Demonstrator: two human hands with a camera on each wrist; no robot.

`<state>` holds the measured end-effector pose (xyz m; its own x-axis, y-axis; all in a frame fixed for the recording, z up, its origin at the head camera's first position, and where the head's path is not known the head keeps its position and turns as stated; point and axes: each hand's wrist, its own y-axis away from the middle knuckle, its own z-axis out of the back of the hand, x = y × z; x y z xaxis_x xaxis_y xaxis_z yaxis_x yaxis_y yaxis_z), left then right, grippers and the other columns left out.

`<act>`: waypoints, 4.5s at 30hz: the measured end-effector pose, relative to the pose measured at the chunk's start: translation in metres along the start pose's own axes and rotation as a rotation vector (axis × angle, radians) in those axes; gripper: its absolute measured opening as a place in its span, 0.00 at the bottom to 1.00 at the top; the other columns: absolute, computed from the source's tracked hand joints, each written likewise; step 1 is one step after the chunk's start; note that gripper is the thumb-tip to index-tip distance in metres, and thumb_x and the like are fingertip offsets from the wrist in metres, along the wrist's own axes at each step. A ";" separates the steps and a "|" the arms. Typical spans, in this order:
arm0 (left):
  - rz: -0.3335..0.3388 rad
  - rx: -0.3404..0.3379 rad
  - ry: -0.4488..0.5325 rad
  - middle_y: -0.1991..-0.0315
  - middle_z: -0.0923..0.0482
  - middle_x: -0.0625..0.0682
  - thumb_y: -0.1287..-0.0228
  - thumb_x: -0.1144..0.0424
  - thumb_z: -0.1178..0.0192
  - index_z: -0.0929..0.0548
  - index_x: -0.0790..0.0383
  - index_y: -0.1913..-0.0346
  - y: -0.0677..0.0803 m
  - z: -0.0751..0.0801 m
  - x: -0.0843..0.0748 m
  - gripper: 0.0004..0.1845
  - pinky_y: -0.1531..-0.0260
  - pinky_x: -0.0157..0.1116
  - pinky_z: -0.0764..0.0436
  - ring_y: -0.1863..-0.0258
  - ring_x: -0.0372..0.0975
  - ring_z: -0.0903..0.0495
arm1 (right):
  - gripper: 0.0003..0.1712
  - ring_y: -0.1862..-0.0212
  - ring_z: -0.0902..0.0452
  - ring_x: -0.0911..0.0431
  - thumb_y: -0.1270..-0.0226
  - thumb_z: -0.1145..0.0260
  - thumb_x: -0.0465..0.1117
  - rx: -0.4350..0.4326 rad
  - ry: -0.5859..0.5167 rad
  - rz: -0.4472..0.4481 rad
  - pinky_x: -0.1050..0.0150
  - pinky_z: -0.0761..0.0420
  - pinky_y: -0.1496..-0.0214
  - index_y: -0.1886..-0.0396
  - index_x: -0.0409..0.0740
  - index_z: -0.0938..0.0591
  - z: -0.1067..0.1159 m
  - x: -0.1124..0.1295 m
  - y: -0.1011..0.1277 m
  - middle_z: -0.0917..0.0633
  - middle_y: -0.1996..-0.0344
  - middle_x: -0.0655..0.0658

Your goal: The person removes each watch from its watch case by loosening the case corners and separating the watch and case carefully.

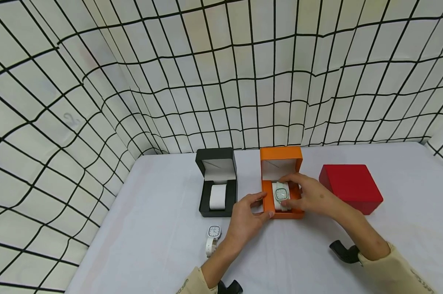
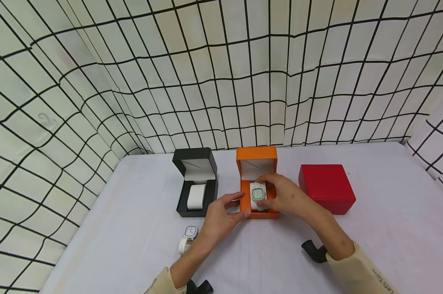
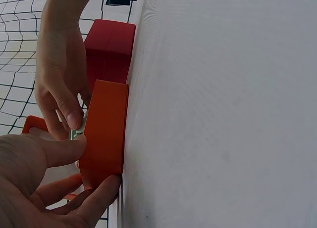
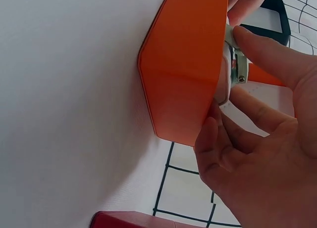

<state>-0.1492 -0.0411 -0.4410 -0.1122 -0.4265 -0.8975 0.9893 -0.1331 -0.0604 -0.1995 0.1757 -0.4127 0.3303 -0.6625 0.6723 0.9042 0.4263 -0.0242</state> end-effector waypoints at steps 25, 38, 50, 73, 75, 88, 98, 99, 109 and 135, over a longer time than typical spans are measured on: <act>0.011 0.005 0.010 0.40 0.17 0.61 0.42 0.72 0.24 0.17 0.64 0.36 -0.001 -0.001 0.002 0.29 0.55 0.28 0.13 0.40 0.50 0.15 | 0.36 0.47 0.21 0.49 0.52 0.13 0.45 -0.110 0.055 0.085 0.44 0.14 0.43 0.43 0.48 0.19 -0.004 -0.002 0.005 0.15 0.46 0.44; 0.014 0.004 0.023 0.40 0.17 0.61 0.42 0.72 0.24 0.17 0.65 0.36 -0.001 -0.001 0.001 0.29 0.54 0.28 0.13 0.40 0.49 0.15 | 0.35 0.46 0.20 0.49 0.51 0.14 0.43 -0.133 0.030 0.114 0.45 0.13 0.43 0.42 0.48 0.20 -0.003 -0.002 0.007 0.15 0.47 0.45; 0.006 0.002 -0.007 0.40 0.16 0.60 0.42 0.71 0.24 0.17 0.64 0.35 -0.001 0.000 0.001 0.29 0.54 0.27 0.13 0.41 0.49 0.14 | 0.35 0.46 0.19 0.48 0.49 0.15 0.42 -0.133 0.005 0.111 0.46 0.12 0.43 0.42 0.46 0.20 -0.002 -0.002 0.007 0.16 0.46 0.44; 0.005 0.006 0.018 0.40 0.16 0.62 0.42 0.72 0.24 0.17 0.66 0.35 -0.001 -0.002 0.001 0.30 0.55 0.29 0.12 0.40 0.51 0.15 | 0.34 0.45 0.19 0.49 0.47 0.16 0.42 -0.129 -0.059 0.107 0.46 0.13 0.42 0.40 0.45 0.20 0.000 -0.002 0.008 0.17 0.46 0.44; 0.011 0.006 0.024 0.40 0.17 0.61 0.42 0.72 0.24 0.18 0.66 0.35 -0.001 -0.002 0.001 0.30 0.55 0.29 0.12 0.40 0.51 0.15 | 0.34 0.46 0.18 0.49 0.47 0.16 0.42 -0.127 -0.066 0.107 0.46 0.13 0.42 0.40 0.45 0.20 0.000 -0.002 0.008 0.17 0.46 0.45; 0.023 0.009 0.028 0.41 0.17 0.61 0.41 0.72 0.25 0.18 0.65 0.34 0.000 -0.002 -0.001 0.30 0.55 0.29 0.12 0.39 0.50 0.15 | 0.33 0.45 0.18 0.49 0.45 0.17 0.43 -0.128 -0.081 0.100 0.46 0.13 0.41 0.40 0.46 0.20 0.000 -0.002 0.010 0.17 0.45 0.44; 0.005 -0.001 -0.009 0.43 0.16 0.60 0.42 0.71 0.24 0.18 0.66 0.35 0.000 0.000 0.000 0.30 0.56 0.27 0.13 0.41 0.49 0.15 | 0.34 0.45 0.18 0.49 0.44 0.17 0.44 -0.138 -0.089 0.098 0.47 0.13 0.42 0.38 0.46 0.20 -0.002 -0.002 0.012 0.17 0.44 0.44; 0.005 -0.004 -0.018 0.44 0.16 0.60 0.42 0.71 0.24 0.18 0.66 0.35 0.000 0.000 0.000 0.30 0.56 0.26 0.13 0.42 0.49 0.15 | 0.34 0.45 0.18 0.49 0.44 0.18 0.44 -0.139 -0.091 0.098 0.47 0.13 0.42 0.38 0.46 0.21 -0.003 -0.001 0.012 0.17 0.44 0.44; -0.018 -0.009 -0.089 0.50 0.18 0.59 0.43 0.69 0.23 0.15 0.64 0.37 -0.002 0.000 0.000 0.28 0.62 0.24 0.14 0.51 0.48 0.13 | 0.35 0.46 0.17 0.49 0.44 0.17 0.42 -0.155 -0.105 0.105 0.47 0.12 0.43 0.38 0.48 0.21 -0.003 -0.002 0.016 0.18 0.43 0.45; -0.043 -0.034 -0.041 0.41 0.21 0.54 0.30 0.65 0.33 0.17 0.63 0.39 -0.004 0.003 -0.021 0.19 0.58 0.30 0.13 0.53 0.48 0.13 | 0.37 0.45 0.20 0.51 0.47 0.16 0.40 -0.209 -0.153 0.113 0.51 0.11 0.46 0.36 0.50 0.21 -0.009 0.001 0.020 0.19 0.43 0.47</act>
<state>-0.1515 -0.0348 -0.4205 -0.1576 -0.4572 -0.8753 0.9860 -0.1218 -0.1139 -0.1787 0.1782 -0.4189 0.4022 -0.5102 0.7602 0.9053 0.3454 -0.2472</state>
